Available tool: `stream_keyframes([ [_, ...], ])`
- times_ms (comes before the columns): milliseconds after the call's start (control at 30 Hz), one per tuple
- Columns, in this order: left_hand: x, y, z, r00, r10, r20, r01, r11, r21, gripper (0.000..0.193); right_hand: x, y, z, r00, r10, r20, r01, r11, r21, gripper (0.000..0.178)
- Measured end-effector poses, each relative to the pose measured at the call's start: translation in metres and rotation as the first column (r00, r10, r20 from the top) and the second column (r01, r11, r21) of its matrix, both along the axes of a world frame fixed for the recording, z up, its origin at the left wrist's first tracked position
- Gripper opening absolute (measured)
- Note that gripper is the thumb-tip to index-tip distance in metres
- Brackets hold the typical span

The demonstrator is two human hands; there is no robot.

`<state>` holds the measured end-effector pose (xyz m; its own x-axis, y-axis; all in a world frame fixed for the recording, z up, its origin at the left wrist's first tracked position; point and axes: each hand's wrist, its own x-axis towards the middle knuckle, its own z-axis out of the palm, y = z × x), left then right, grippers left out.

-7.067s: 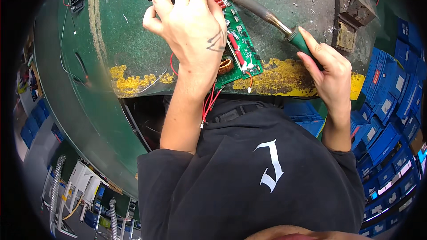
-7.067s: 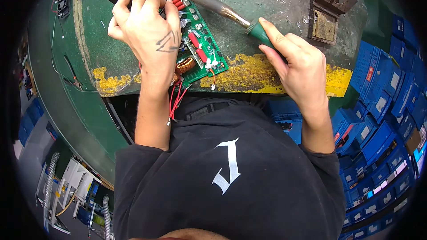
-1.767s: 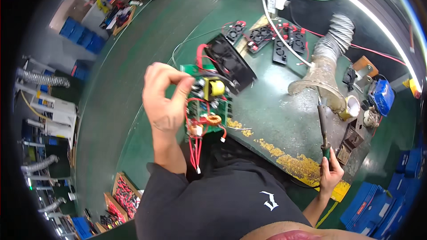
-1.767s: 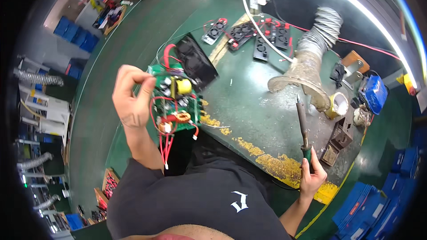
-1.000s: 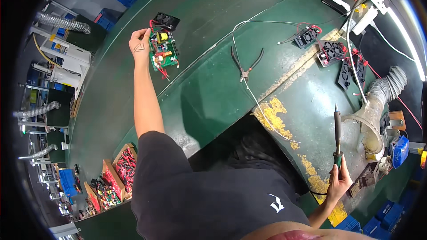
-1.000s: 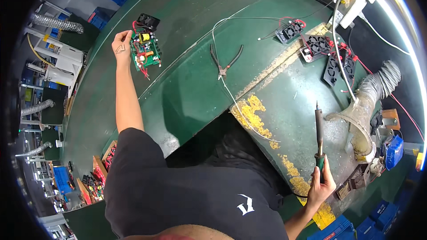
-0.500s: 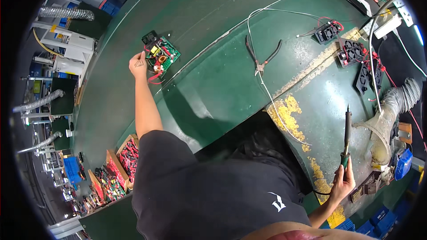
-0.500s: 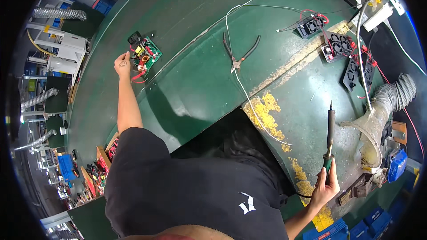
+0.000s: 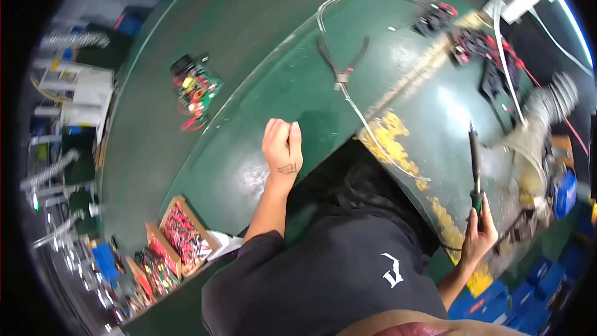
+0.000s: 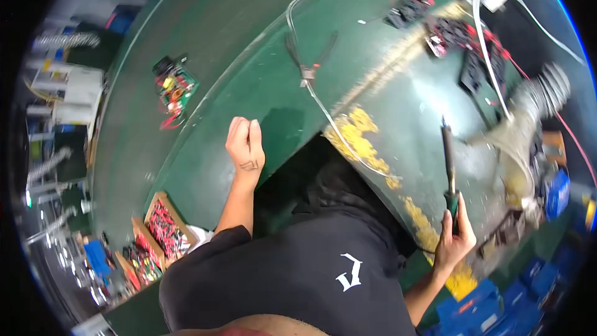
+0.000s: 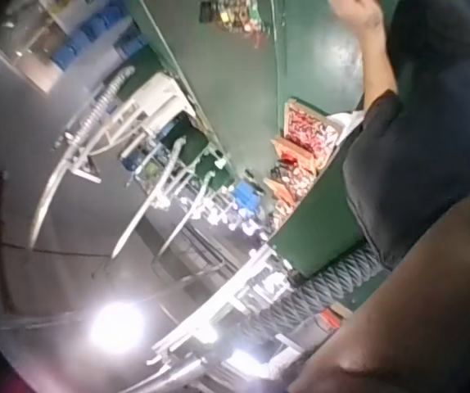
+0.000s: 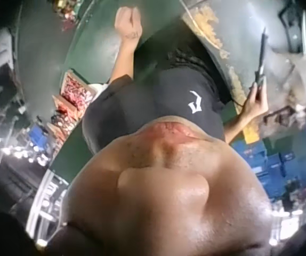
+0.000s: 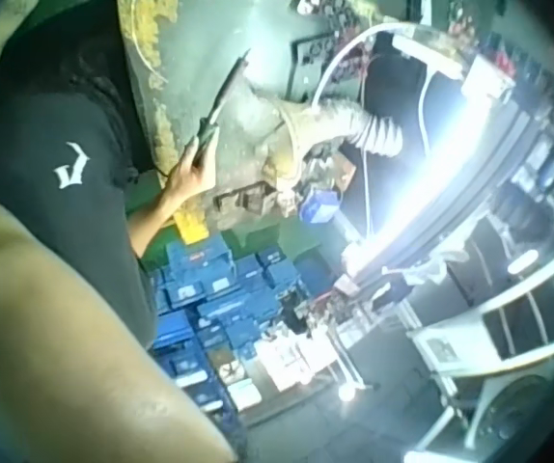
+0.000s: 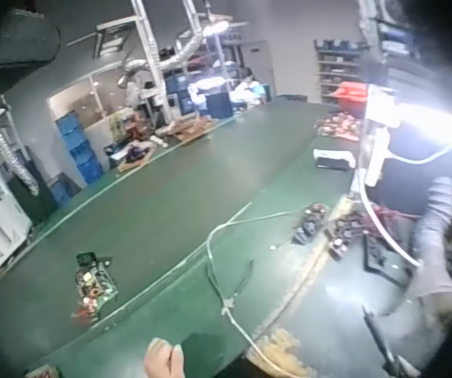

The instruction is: Soldering wires and electronic components onto circuit boards and attaching cooling fans.

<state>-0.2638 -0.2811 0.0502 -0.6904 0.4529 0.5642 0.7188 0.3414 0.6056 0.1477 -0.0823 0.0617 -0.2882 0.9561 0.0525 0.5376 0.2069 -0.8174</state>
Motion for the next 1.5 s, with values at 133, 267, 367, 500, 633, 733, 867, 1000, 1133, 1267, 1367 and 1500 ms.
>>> stream_keyframes([
  [133,0.026,0.040,-0.008,0.967,-0.233,0.105,0.217,0.965,0.148,0.043,0.017,-0.013,0.014,0.998,-0.036,0.060,0.031,0.995,0.092,0.043],
  [267,0.015,0.059,-0.011,0.926,-0.289,0.243,0.255,0.953,0.164,0.045,0.029,-0.029,0.006,0.986,-0.132,0.100,0.109,0.972,0.208,0.044],
  [367,0.002,0.074,-0.012,0.895,-0.394,0.208,0.352,0.912,0.212,0.037,0.036,-0.041,-0.008,0.977,-0.197,0.085,0.176,0.963,0.205,0.043],
  [500,0.003,0.096,-0.012,0.857,-0.512,-0.052,0.515,0.851,0.103,0.033,0.040,-0.055,-0.024,0.922,-0.319,0.220,0.307,0.947,0.091,0.020],
  [633,0.020,0.109,-0.012,0.688,-0.717,-0.111,0.722,0.692,0.004,0.014,0.030,-0.063,-0.042,0.885,-0.413,0.216,0.395,0.911,0.122,0.022],
  [733,0.028,0.108,-0.014,0.629,-0.753,-0.192,0.754,0.651,-0.086,0.008,0.026,-0.068,-0.047,0.873,-0.439,0.210,0.403,0.894,0.193,0.023],
  [867,0.029,0.104,-0.015,0.583,-0.802,-0.133,0.789,0.597,-0.143,0.023,0.016,-0.069,-0.054,0.855,-0.479,0.200,0.433,0.870,0.235,0.021],
  [1000,0.029,0.103,-0.016,0.594,-0.804,-0.012,0.775,0.576,-0.259,0.035,0.011,-0.071,-0.056,0.834,-0.528,0.160,0.480,0.837,0.261,0.021],
  [1133,0.031,0.101,-0.017,0.588,-0.809,0.034,0.762,0.539,-0.359,0.029,0.012,-0.070,-0.059,0.823,-0.554,0.128,0.511,0.820,0.258,0.021],
  [1267,0.032,0.099,-0.020,0.565,-0.825,0.027,0.801,0.540,-0.258,0.022,0.011,-0.072,-0.061,0.814,-0.568,0.120,0.523,0.807,0.273,0.024],
  [1367,0.031,0.097,-0.022,0.539,-0.842,0.018,0.815,0.515,-0.266,0.023,0.011,-0.071,-0.060,0.806,-0.580,0.118,0.529,0.795,0.297,0.027],
  [1500,0.031,0.095,-0.021,0.552,-0.830,0.086,0.817,0.517,-0.254,0.028,0.012,-0.069,-0.060,0.812,-0.565,0.149,0.505,0.807,0.306,0.027],
])
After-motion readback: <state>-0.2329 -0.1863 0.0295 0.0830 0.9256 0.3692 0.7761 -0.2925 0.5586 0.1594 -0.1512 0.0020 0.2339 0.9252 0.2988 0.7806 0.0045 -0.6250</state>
